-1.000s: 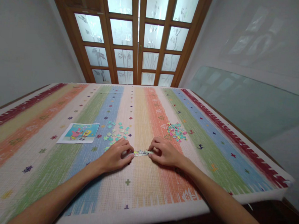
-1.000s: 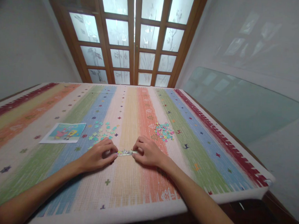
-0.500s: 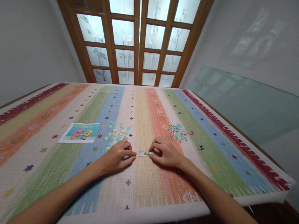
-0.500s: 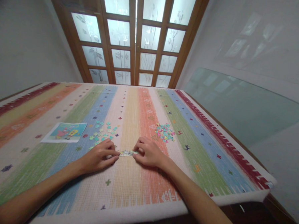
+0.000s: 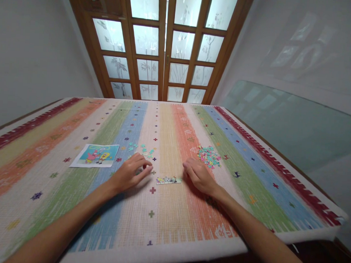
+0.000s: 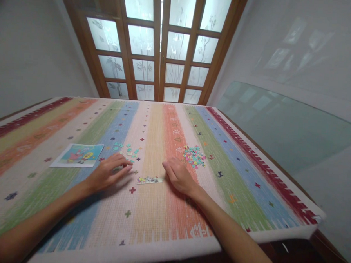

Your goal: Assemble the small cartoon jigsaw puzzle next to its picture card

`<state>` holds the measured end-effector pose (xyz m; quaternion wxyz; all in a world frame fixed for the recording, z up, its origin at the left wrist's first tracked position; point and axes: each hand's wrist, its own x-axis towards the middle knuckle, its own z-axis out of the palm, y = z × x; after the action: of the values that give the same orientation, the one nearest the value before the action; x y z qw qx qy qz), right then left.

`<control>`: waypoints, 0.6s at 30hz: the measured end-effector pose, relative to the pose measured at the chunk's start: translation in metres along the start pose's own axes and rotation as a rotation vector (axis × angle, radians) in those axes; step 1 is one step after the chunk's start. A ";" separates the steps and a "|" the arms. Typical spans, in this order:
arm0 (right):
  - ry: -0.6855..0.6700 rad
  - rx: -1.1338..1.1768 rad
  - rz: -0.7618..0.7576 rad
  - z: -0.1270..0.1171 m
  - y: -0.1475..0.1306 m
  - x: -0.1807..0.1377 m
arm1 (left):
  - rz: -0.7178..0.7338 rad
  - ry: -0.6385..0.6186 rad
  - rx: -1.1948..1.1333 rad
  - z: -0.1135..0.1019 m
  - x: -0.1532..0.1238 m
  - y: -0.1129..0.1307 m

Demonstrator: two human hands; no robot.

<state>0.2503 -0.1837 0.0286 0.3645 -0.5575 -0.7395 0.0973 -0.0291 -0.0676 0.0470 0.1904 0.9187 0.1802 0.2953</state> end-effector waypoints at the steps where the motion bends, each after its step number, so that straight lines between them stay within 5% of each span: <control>1: 0.026 0.001 0.013 0.001 0.001 0.000 | -0.041 0.038 0.034 -0.005 0.001 -0.006; 8: 0.115 0.042 0.090 0.003 0.003 -0.003 | -0.289 0.191 0.231 -0.030 -0.001 -0.053; 18: 0.095 0.167 0.056 0.006 0.009 -0.005 | -0.264 -0.005 0.242 -0.021 -0.006 -0.078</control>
<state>0.2537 -0.1837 0.0176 0.4415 -0.5496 -0.6948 0.1424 -0.0629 0.0018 0.0245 0.1161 0.9040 0.3329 0.2419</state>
